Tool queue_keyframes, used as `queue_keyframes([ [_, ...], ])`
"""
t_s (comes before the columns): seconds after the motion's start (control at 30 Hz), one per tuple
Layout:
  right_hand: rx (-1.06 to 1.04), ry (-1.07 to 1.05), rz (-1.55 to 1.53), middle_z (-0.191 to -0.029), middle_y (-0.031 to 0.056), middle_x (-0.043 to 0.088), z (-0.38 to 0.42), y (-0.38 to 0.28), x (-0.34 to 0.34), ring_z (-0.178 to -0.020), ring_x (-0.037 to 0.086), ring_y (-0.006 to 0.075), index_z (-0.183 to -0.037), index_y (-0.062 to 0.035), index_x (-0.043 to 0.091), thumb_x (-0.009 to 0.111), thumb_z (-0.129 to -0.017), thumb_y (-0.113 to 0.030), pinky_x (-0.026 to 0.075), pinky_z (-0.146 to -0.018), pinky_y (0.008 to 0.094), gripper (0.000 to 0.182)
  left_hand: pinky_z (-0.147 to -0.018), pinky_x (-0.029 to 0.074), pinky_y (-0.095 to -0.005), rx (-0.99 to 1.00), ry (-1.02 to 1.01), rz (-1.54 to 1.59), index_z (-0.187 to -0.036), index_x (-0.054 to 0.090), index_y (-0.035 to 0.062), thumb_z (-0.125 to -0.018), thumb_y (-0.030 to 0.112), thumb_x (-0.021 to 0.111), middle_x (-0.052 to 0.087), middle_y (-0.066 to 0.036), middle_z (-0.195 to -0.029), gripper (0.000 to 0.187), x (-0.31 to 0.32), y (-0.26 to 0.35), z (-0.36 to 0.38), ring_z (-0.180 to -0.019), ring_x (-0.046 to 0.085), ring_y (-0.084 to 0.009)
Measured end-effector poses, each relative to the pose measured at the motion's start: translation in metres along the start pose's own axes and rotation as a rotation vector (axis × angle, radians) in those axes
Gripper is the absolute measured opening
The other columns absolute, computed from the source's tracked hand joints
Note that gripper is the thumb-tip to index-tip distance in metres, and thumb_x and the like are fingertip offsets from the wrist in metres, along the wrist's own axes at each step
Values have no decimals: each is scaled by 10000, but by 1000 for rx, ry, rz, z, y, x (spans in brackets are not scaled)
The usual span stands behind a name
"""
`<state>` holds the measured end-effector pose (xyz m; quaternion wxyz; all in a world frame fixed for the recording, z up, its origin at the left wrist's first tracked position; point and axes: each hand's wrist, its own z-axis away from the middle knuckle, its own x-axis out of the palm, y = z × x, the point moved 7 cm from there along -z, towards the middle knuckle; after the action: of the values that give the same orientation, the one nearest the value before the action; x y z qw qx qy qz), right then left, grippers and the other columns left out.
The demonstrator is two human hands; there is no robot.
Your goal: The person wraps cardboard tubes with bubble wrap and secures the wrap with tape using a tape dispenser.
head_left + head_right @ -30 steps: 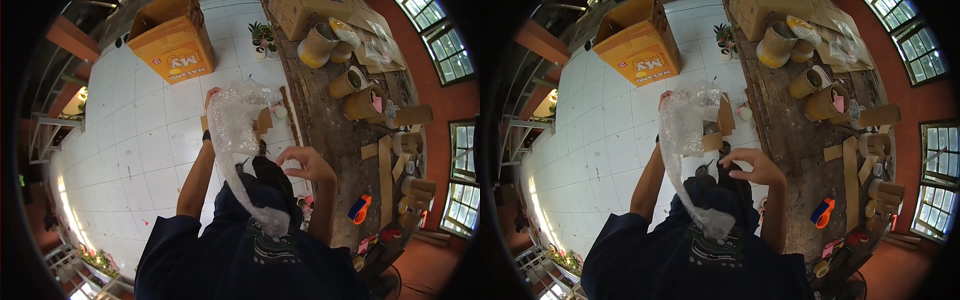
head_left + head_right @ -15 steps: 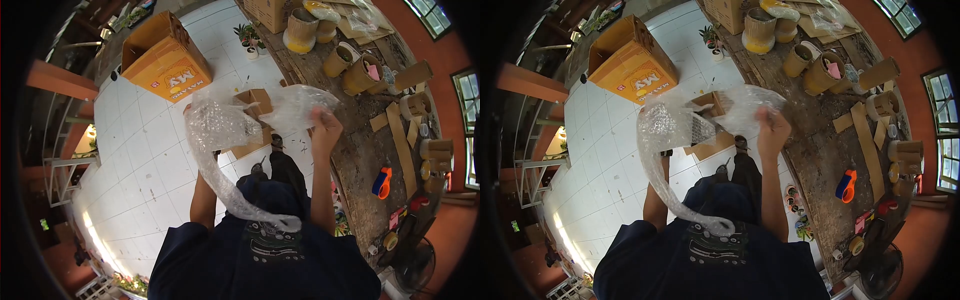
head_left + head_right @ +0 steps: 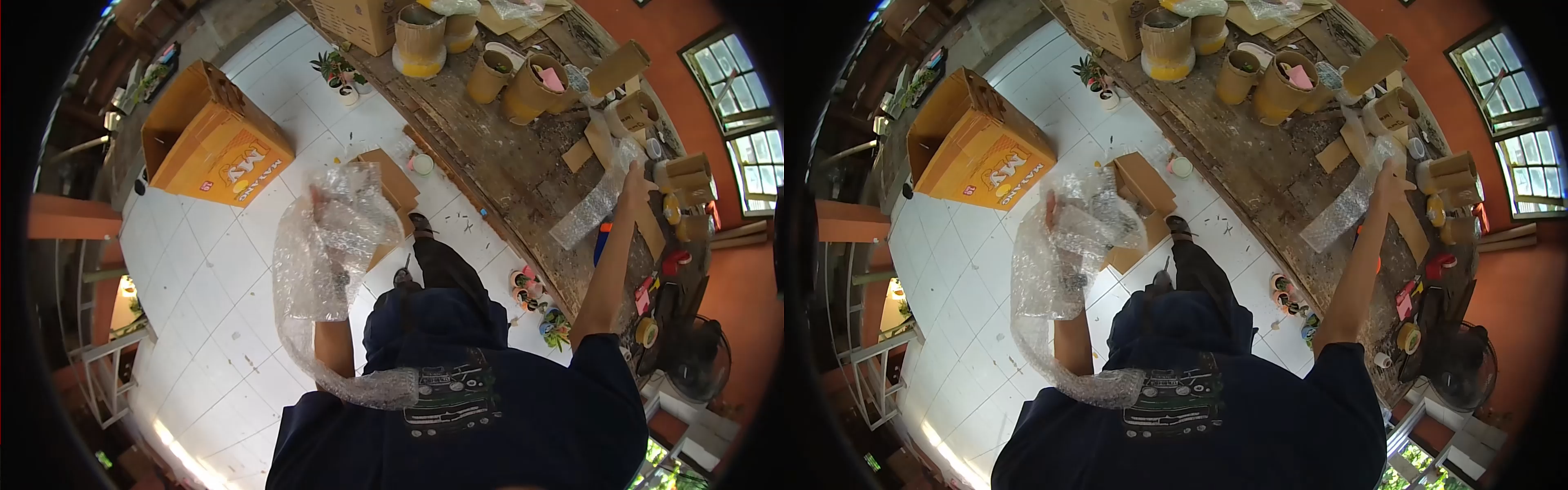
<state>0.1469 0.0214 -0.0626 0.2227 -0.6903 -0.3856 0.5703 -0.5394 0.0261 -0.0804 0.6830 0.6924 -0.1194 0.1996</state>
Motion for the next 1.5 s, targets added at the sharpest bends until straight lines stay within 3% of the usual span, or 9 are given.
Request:
queue_keyframes([
  [0.03, 24, 10, 145, -1385, 275, 414, 34, -23, -12, -1276, 438, 308, -1408, 114, 294, 734, -802, -334, 366, -1033, 380, 872, -788, 452, -221, -2, -33, -32, -1044, 528, 41, -876, 10, 562, 533, -6, -922, 174, 7, 2, 2, -841, 528, -103],
  [0.1, -541, -302, -241, -1385, 223, 443, 90, -45, 15, -1251, 461, 305, -1436, 54, 293, 742, -791, -344, 381, -1020, 371, 881, -789, 451, -221, -18, -103, -82, -1045, 528, 40, -874, 7, 564, 532, -6, -922, 178, 25, -1, 6, -841, 527, -103],
  [0.17, -515, -894, -418, -1438, 110, 420, 226, -112, 0, -1304, 413, 254, -1470, -101, 302, 810, -737, -229, 365, -1040, 396, 901, -789, 450, -221, -16, -179, -109, -1045, 529, 40, -872, 5, 567, 531, -5, -922, 181, 48, -8, 0, -840, 525, -103],
  [0.23, -1108, -1078, -462, -1518, 123, 296, 324, -148, -14, -1354, 347, 284, -1495, -128, 261, 867, -620, -208, 346, -1065, 443, 1067, -789, 450, -221, 6, -254, -143, -1045, 529, 39, -870, 2, 569, 530, -5, -922, 184, 72, -14, -9, -839, 524, -103],
  [0.4, -868, -1518, -572, -1292, 121, 587, 414, -169, -4, -1151, 580, 229, -1333, -117, 540, 798, -657, -36, 454, -975, 341, 728, -789, 448, -221, 50, -368, -227, -1046, 529, 38, -864, -4, 575, 527, -4, -922, 192, 109, -24, -25, -837, 521, -103],
  [0.6, -613, -1504, -634, -956, 104, 726, 386, -160, 7, -834, 672, 122, -1001, -47, 735, 660, -752, 109, 542, -725, 250, 303, -790, 446, -221, -83, -412, -384, -1047, 529, 37, -858, -12, 582, 524, -3, -923, 202, 70, -27, 13, -835, 517, -102],
  [1.03, -346, -1306, -801, -838, 93, 696, 332, -162, -11, -776, 660, 149, -873, 38, 709, 593, -813, 155, 530, -720, 266, 175, -791, 441, -222, -309, -375, 234, -1048, 530, 34, -844, -29, 598, 517, 0, -923, 224, 91, -57, -66, -830, 509, -102],
  [1.2, -402, -1093, -844, -911, 88, 654, 302, -155, -12, -758, 609, 131, -844, 45, 697, 535, -816, 189, 492, -687, 259, 218, -778, 403, -224, 262, -440, -314, -1086, 565, 18, -728, -100, 693, 482, 6, -895, 399, 101, 6, -81, -797, 454, -117],
  [1.5, -369, -944, -711, -963, 57, 582, 259, -138, -18, -684, 499, 101, -836, 43, 698, 349, -655, 258, 404, -631, 230, 448, -706, 385, -245, 483, -158, -761, -919, 667, 16, -647, -154, 670, 459, -35, -851, 321, 33, 49, -108, -788, 466, -159],
])
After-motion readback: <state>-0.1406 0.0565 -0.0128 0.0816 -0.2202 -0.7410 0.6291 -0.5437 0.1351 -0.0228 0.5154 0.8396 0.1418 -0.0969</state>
